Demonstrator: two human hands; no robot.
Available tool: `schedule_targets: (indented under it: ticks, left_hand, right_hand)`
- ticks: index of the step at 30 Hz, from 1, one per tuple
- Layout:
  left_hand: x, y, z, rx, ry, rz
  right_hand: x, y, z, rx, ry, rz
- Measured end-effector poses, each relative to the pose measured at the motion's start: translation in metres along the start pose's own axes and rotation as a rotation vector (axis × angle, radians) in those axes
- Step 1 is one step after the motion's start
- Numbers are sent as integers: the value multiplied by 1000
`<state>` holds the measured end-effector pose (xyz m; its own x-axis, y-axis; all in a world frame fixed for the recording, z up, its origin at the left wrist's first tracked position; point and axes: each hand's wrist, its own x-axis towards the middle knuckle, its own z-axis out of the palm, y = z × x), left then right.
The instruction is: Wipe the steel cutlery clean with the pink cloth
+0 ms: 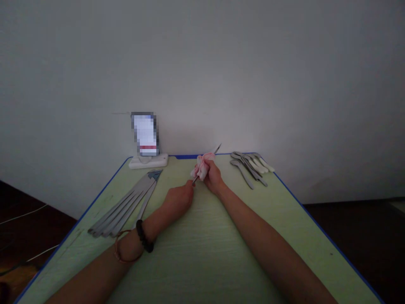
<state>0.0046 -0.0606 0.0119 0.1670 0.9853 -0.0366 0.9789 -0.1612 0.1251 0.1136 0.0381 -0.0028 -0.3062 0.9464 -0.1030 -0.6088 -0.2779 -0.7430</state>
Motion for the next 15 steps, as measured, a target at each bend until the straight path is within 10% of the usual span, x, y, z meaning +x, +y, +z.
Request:
schedule_targets:
  ticks: [5,15]
  left_hand:
    - [-2,2,-1,39,-9,24]
    - [-4,-7,-5,6,14,-10]
  right_hand:
    - [3,2,-2,25,119,-57]
    - [-3,6,1,-130,-158,105]
